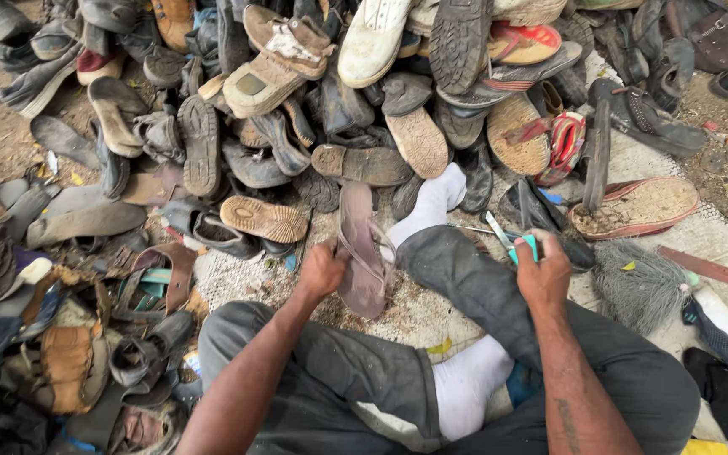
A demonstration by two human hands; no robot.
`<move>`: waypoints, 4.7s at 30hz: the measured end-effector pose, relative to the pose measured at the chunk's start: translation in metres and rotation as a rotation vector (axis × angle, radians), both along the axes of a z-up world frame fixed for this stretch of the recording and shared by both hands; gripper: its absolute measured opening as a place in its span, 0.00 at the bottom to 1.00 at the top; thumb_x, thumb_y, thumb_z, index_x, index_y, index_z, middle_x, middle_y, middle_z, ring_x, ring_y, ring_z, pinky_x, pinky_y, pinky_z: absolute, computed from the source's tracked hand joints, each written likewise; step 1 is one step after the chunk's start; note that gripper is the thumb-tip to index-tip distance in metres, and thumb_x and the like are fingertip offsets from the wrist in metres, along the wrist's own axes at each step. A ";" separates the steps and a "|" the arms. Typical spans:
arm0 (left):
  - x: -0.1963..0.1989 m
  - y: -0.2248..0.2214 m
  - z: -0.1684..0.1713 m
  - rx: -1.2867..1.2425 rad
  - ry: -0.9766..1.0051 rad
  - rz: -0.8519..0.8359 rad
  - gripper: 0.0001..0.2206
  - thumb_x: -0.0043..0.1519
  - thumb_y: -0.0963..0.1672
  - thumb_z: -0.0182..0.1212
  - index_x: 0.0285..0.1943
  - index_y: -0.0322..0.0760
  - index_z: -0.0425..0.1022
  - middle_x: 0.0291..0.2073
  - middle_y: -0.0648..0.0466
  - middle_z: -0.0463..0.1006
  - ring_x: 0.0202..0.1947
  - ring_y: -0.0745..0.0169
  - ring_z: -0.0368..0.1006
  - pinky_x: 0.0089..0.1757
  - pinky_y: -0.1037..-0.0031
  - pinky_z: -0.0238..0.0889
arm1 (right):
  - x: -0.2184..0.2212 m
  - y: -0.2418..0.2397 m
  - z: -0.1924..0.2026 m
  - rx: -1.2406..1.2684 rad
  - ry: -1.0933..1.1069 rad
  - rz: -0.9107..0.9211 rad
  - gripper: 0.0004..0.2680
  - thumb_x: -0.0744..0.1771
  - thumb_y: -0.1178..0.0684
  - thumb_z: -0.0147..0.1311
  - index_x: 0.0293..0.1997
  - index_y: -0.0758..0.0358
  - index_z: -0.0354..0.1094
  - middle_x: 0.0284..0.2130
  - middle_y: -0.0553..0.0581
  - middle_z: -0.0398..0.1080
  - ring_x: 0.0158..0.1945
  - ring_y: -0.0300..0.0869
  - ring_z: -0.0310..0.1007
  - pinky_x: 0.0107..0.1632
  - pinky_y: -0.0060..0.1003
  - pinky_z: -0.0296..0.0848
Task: The person sits on the ground among a pile of footwear and repairs shoes by using shears and a knife to trim material, applying glue, and pressing soles onto different shoes and boots.
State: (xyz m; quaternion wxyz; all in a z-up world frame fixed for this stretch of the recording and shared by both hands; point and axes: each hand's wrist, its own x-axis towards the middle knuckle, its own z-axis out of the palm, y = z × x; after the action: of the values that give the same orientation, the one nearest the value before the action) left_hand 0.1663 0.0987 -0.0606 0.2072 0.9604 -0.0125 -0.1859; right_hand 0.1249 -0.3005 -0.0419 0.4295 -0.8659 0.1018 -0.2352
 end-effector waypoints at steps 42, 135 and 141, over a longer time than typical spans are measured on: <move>-0.047 -0.077 -0.064 -0.263 -0.137 0.004 0.14 0.65 0.38 0.39 0.49 0.17 0.69 0.68 0.29 0.60 0.52 0.28 0.74 0.54 0.57 0.70 | -0.102 0.143 0.021 -0.611 0.563 0.504 0.21 0.63 0.57 0.49 0.66 0.62 0.63 0.38 0.69 0.75 0.41 0.63 0.76 0.47 0.56 0.73; -0.121 0.171 0.121 -1.469 -1.015 0.919 0.03 0.70 0.37 0.56 0.45 0.24 0.70 0.42 0.41 0.78 0.38 0.53 0.79 0.41 0.65 0.78 | -0.086 0.190 -0.070 0.038 0.722 0.350 0.15 0.62 0.45 0.67 0.41 0.66 0.71 0.30 0.64 0.76 0.34 0.50 0.76 0.41 0.46 0.73; -0.249 0.297 0.170 -1.439 -0.997 1.185 0.06 0.71 0.40 0.53 0.48 0.27 0.72 0.39 0.42 0.77 0.33 0.51 0.77 0.39 0.65 0.76 | -0.086 0.191 -0.091 0.439 0.703 0.390 0.09 0.63 0.53 0.64 0.42 0.67 0.76 0.27 0.53 0.76 0.30 0.39 0.70 0.36 0.40 0.71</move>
State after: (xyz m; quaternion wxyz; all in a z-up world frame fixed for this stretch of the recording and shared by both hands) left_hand -0.0824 0.3957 0.1091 0.7567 0.4317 0.2675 0.4116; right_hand 0.0392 -0.1091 -0.1328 0.5785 -0.7846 0.1239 0.1851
